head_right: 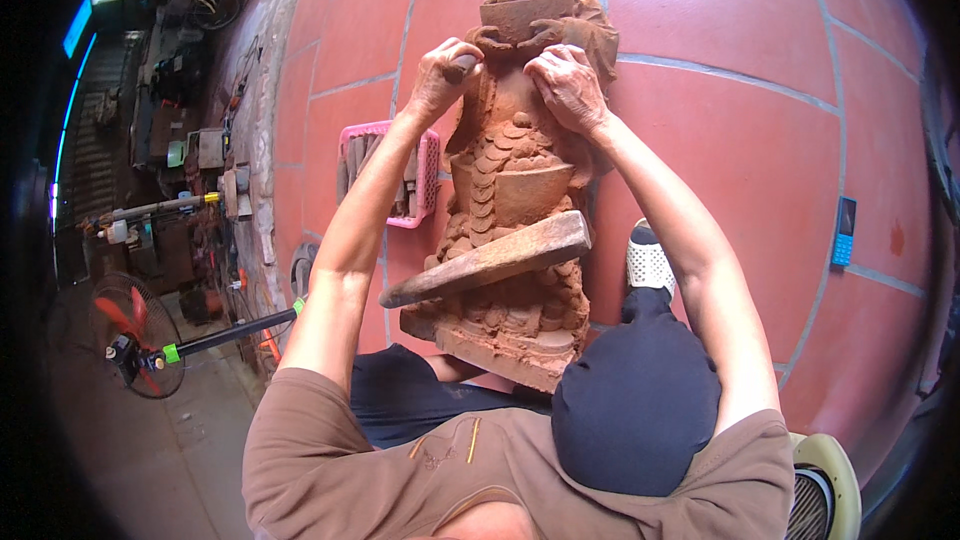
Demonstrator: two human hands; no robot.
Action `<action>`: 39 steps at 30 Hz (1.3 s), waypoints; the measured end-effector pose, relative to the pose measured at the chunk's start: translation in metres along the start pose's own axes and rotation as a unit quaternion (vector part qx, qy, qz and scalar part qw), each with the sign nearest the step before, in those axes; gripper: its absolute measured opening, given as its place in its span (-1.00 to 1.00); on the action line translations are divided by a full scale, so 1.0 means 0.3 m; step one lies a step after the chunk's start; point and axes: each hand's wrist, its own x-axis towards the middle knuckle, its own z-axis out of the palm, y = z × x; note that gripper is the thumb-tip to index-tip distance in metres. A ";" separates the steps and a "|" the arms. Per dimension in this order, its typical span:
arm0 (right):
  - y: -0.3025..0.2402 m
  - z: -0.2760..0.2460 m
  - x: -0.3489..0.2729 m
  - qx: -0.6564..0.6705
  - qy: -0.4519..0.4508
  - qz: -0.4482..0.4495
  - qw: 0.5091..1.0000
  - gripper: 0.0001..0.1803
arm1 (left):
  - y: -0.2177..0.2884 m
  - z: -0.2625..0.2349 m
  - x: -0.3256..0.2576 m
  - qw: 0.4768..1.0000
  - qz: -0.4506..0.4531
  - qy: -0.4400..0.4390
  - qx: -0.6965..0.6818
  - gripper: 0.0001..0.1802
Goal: The person sits on the floor and carves a wooden sculpture using a chisel and mallet. They repeatedly strike the chisel to shape details on the figure and occasionally adjust the sculpture's position.
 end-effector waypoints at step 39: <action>0.004 -0.006 -0.016 0.000 -0.018 0.007 1.000 -0.90 | 0.040 -0.011 -0.155 0.994 0.039 -0.093 0.050 -0.67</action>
